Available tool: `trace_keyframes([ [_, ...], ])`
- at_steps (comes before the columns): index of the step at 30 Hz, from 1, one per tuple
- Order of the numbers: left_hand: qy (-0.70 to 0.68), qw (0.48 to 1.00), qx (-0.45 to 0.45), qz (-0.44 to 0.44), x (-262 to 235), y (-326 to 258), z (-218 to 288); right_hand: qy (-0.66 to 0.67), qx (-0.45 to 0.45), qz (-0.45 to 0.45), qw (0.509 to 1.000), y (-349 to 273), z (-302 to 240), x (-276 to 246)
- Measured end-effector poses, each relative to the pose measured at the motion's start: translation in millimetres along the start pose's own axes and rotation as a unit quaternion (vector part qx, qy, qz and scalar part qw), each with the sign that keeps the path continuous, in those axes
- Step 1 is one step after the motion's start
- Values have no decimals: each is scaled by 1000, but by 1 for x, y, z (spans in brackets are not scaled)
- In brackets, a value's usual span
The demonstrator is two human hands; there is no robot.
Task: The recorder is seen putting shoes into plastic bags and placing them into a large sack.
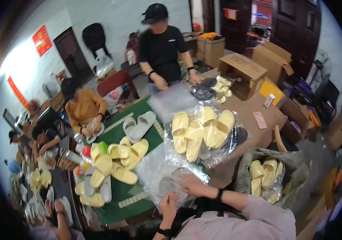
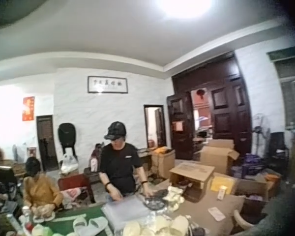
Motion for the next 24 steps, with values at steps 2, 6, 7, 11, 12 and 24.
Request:
trace_keyframes([
  [2, -43, 999, -1, 2, -2, 9, 12, 65, 73, -30, 995, -28, -5, -24],
  [6, 19, 998, 24, -53, -17, 33, 36, -239, 227, 121, 936, -14, -36, -80],
  [7, 18, 997, 23, -74, -14, 38, 44, -328, 233, 75, 912, -9, -28, -86],
  [11, -50, 991, 48, -114, -17, 66, 58, -91, 376, -57, 920, -9, 5, -55],
  [12, -75, 992, 81, -66, -26, 77, 60, -105, 374, -30, 921, 13, 2, -53],
  [24, 97, 972, 199, -82, -34, 114, -5, 429, 193, 447, 761, 155, 23, -139],
])
Point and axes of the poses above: each hand's wrist, its own y-axis towards the middle knuckle, its own x-axis out of the palm, z = x × y, the point moved 2 cm from there along y, towards the middle knuckle, and after that the axes turned 12 degrees about z, right-handed, at the moved point
